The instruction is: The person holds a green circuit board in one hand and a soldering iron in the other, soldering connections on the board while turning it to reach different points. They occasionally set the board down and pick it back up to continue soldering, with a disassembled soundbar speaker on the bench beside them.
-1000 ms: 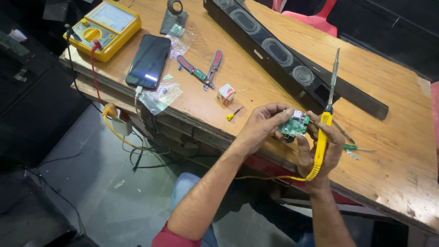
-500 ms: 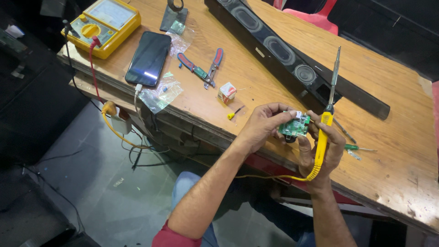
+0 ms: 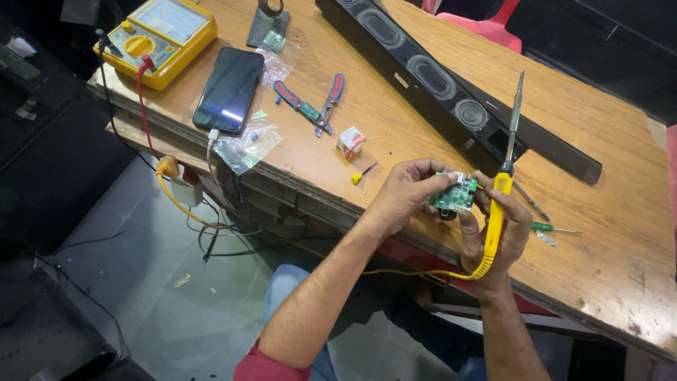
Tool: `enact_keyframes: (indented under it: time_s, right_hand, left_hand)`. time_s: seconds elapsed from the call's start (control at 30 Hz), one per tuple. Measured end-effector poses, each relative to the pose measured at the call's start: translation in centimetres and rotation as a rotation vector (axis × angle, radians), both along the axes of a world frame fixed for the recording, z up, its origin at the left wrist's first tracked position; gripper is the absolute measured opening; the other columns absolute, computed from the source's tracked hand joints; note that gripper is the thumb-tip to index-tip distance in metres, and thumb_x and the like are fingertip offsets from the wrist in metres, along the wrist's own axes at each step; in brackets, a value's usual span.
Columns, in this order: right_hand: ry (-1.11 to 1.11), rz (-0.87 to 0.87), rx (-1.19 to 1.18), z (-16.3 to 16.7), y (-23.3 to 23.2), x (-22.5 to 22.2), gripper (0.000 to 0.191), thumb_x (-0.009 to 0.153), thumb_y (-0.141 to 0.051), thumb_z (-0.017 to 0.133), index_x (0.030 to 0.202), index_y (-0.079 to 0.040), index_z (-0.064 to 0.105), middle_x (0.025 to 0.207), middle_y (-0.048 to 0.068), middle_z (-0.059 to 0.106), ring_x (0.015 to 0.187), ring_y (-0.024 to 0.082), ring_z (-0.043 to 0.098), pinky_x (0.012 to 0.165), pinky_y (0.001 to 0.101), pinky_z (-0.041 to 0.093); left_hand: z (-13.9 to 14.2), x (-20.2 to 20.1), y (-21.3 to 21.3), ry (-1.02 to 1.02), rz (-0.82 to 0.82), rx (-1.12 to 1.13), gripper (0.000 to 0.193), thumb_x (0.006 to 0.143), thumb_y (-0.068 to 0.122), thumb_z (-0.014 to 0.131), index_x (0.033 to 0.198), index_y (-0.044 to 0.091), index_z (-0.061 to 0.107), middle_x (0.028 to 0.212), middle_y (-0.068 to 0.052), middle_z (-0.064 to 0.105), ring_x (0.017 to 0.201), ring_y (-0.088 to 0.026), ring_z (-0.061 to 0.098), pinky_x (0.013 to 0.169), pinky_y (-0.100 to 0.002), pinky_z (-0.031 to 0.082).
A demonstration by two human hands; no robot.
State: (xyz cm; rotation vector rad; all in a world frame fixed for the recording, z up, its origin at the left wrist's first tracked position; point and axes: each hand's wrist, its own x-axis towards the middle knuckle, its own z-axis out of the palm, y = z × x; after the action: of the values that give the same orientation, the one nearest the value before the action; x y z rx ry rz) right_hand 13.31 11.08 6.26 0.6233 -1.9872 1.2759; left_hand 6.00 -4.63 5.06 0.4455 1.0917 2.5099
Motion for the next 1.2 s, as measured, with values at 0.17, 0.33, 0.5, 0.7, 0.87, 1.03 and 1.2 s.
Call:
enact_keyframes:
  time_s: [0.17, 0.33, 0.5, 0.7, 0.87, 1.03, 1.2]
  right_hand:
    - [-0.004, 0.004, -0.004, 0.1, -0.2, 0.2, 0.046, 0.105, -0.014, 0.069, 0.138, -0.005, 0.039, 0.149, 0.027, 0.056, 0.137, 0.029, 0.061, 0.114, 0.0392, 0.057]
    - [-0.005, -0.008, 0.017, 0.2, -0.7, 0.2, 0.044, 0.106, -0.012, 0.068, 0.139, -0.006, 0.038, 0.151, 0.027, 0.056, 0.137, 0.029, 0.060, 0.115, 0.0394, 0.055]
    - [0.008, 0.016, 0.005, 0.4, -0.8, 0.3, 0.042, 0.107, -0.007, 0.064, 0.140, -0.006, 0.038, 0.147, 0.027, 0.055, 0.140, 0.030, 0.060, 0.117, 0.0405, 0.054]
    - [-0.002, -0.122, -0.068, 1.0, -0.8, -0.1, 0.027, 0.114, 0.002, 0.058, 0.136, -0.003, 0.043, 0.128, 0.021, 0.065, 0.114, 0.022, 0.070, 0.098, 0.0327, 0.063]
    - [-0.150, -0.110, -0.202, 2.2, 0.1, -0.2, 0.017, 0.114, 0.001, 0.062, 0.127, 0.000, 0.051, 0.110, 0.014, 0.070, 0.097, 0.014, 0.070, 0.084, 0.0254, 0.062]
    - [-0.183, -0.136, -0.155, 3.0, -0.3, -0.7, 0.027, 0.107, 0.002, 0.072, 0.127, -0.002, 0.054, 0.104, 0.009, 0.069, 0.091, 0.009, 0.065, 0.081, 0.0192, 0.055]
    - [-0.227, -0.188, -0.101, 3.5, -0.8, -0.3, 0.031, 0.104, 0.003, 0.073, 0.128, -0.004, 0.056, 0.107, 0.006, 0.068, 0.086, 0.005, 0.060, 0.078, 0.0177, 0.048]
  left_hand:
    - [-0.1, 0.2, 0.1, 0.031, 0.044, -0.025, 0.025, 0.099, 0.016, 0.073, 0.116, -0.002, 0.071, 0.094, -0.004, 0.073, 0.074, -0.005, 0.065, 0.056, -0.017, 0.052]
    - [-0.5, 0.4, -0.1, 0.027, 0.027, 0.027, 0.025, 0.099, 0.018, 0.073, 0.117, 0.001, 0.070, 0.098, -0.004, 0.073, 0.077, -0.005, 0.065, 0.058, -0.018, 0.053]
    - [-0.8, 0.6, -0.1, 0.066, 0.017, 0.101, 0.023, 0.102, 0.018, 0.072, 0.118, 0.002, 0.070, 0.102, -0.004, 0.073, 0.081, -0.006, 0.066, 0.061, -0.018, 0.054]
    - [-0.6, 0.5, -0.1, 0.112, 0.058, 0.010, 0.023, 0.100, 0.016, 0.072, 0.119, 0.003, 0.071, 0.103, -0.003, 0.074, 0.085, -0.005, 0.067, 0.063, -0.018, 0.053]
    - [-0.3, 1.1, 0.1, 0.155, 0.085, -0.033, 0.023, 0.101, 0.012, 0.072, 0.121, 0.001, 0.072, 0.101, -0.002, 0.074, 0.087, -0.004, 0.066, 0.071, -0.018, 0.055]
    - [-0.1, 1.1, 0.1, 0.234, 0.141, -0.128, 0.023, 0.101, 0.010, 0.074, 0.123, 0.002, 0.073, 0.102, -0.001, 0.073, 0.087, -0.004, 0.063, 0.074, -0.018, 0.053]
    - [0.2, 1.3, -0.2, 0.243, 0.117, -0.107, 0.023, 0.100, 0.011, 0.072, 0.122, 0.004, 0.072, 0.104, 0.001, 0.073, 0.089, -0.003, 0.066, 0.076, -0.019, 0.055]
